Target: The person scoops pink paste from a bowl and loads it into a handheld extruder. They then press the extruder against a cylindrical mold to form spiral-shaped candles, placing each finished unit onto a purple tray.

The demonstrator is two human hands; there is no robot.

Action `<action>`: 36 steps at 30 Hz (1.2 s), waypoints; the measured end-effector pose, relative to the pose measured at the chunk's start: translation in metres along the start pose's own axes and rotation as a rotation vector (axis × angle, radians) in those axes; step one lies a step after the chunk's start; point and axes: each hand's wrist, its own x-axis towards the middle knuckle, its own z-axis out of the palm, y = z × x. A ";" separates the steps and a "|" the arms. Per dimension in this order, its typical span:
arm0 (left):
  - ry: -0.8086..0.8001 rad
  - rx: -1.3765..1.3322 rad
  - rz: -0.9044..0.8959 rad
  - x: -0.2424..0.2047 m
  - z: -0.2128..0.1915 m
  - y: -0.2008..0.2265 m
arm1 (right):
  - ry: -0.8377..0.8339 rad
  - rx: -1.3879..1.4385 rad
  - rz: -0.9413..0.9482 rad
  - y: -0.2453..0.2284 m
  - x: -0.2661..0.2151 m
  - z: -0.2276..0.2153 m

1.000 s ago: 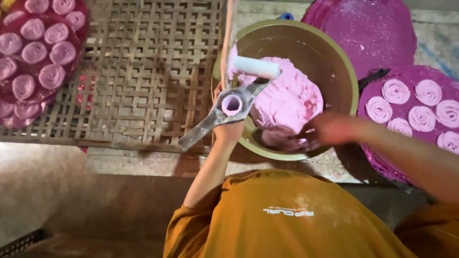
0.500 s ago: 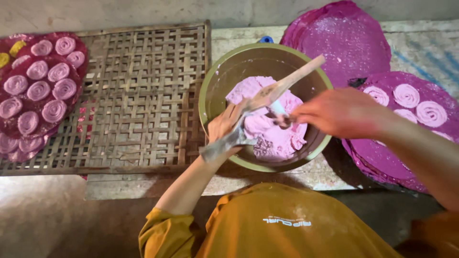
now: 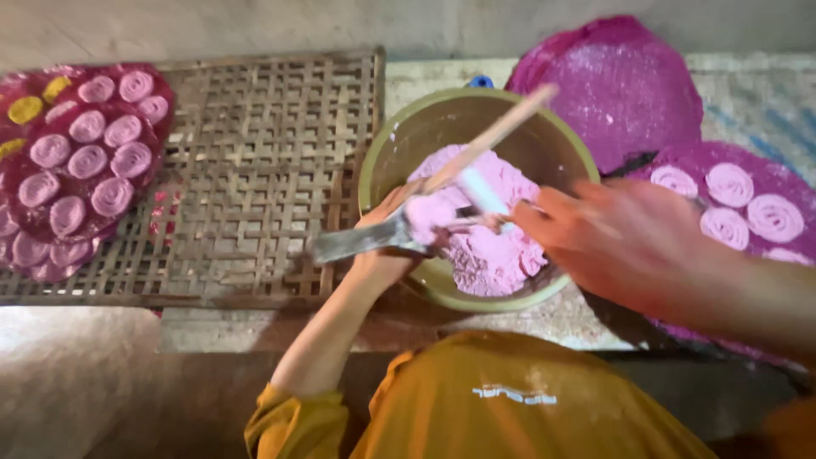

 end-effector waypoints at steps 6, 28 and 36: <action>-0.080 0.182 0.064 0.006 0.028 0.014 | 0.124 -0.070 -0.149 -0.047 0.048 0.012; -0.054 -0.051 -0.039 0.014 0.027 0.006 | -0.017 0.034 -0.087 -0.030 0.031 0.032; 0.124 0.014 -0.475 0.056 0.004 0.016 | 0.460 0.630 0.270 -0.013 0.038 0.064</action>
